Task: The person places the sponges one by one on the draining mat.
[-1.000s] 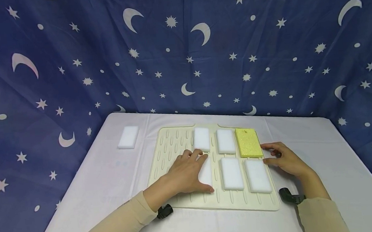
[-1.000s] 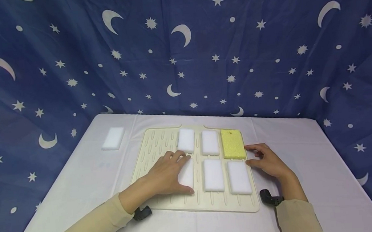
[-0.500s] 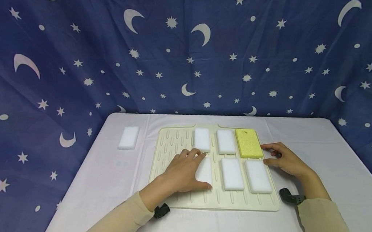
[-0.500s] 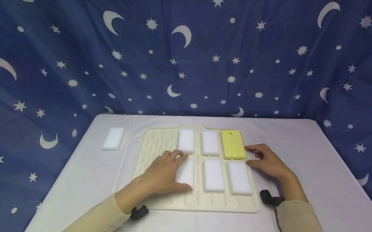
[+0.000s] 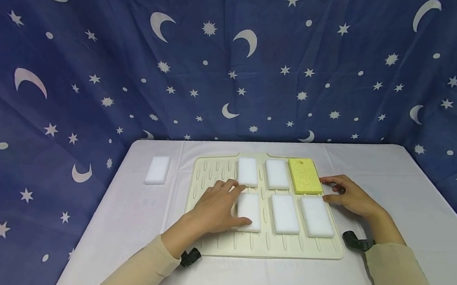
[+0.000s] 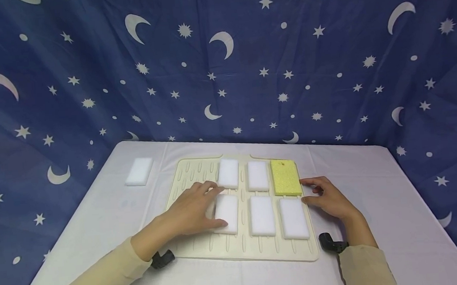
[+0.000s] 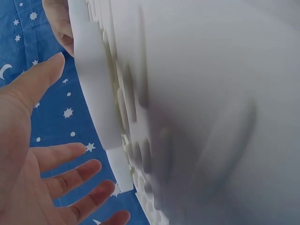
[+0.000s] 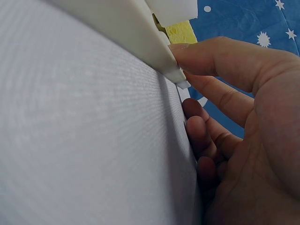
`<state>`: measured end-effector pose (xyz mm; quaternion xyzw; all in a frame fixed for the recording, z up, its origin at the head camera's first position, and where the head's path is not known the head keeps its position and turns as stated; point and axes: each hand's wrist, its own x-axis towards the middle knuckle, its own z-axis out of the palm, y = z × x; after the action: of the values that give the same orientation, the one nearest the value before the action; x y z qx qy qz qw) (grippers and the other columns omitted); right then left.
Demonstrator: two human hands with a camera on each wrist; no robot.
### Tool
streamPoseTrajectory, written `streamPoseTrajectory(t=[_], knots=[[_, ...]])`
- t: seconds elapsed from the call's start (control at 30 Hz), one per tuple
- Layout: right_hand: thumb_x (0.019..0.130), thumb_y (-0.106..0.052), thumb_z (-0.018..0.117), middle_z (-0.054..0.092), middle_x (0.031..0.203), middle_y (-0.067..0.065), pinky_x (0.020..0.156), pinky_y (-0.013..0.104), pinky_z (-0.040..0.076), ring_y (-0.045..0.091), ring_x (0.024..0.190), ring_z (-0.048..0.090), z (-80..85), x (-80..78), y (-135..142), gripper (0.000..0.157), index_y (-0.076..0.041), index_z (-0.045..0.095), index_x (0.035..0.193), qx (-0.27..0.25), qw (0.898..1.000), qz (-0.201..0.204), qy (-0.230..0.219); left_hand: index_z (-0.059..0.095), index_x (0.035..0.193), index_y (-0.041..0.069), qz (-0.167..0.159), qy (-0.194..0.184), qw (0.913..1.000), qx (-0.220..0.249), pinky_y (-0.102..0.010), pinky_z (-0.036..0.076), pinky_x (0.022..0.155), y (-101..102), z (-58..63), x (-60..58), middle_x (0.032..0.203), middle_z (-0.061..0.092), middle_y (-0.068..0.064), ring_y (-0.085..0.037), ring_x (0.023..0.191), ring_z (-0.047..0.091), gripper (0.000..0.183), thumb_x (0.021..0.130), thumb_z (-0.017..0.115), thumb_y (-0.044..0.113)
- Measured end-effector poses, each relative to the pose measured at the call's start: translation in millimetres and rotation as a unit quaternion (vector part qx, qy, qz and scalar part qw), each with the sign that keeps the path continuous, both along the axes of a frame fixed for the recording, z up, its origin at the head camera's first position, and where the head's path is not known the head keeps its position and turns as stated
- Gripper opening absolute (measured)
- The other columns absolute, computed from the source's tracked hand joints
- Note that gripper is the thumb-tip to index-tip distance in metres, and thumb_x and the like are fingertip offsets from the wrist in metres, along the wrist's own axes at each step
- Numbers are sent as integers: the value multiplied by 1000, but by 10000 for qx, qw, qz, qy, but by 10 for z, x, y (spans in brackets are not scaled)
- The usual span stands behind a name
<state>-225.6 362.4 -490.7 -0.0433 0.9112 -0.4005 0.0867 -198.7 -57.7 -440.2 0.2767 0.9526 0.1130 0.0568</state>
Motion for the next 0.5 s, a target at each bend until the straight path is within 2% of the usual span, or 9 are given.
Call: streamPoseTrajectory(t=[0.5], knots=[[88, -24, 81, 48, 139, 19, 92, 40, 38, 28, 113, 44, -10, -1, -5, 64, -8, 58, 145, 37, 10000, -57, -21, 47, 156, 25, 66, 68, 9999, 130, -48, 46, 105, -213, 63, -67, 151, 48, 2, -26, 133, 48, 85, 87, 70, 69]])
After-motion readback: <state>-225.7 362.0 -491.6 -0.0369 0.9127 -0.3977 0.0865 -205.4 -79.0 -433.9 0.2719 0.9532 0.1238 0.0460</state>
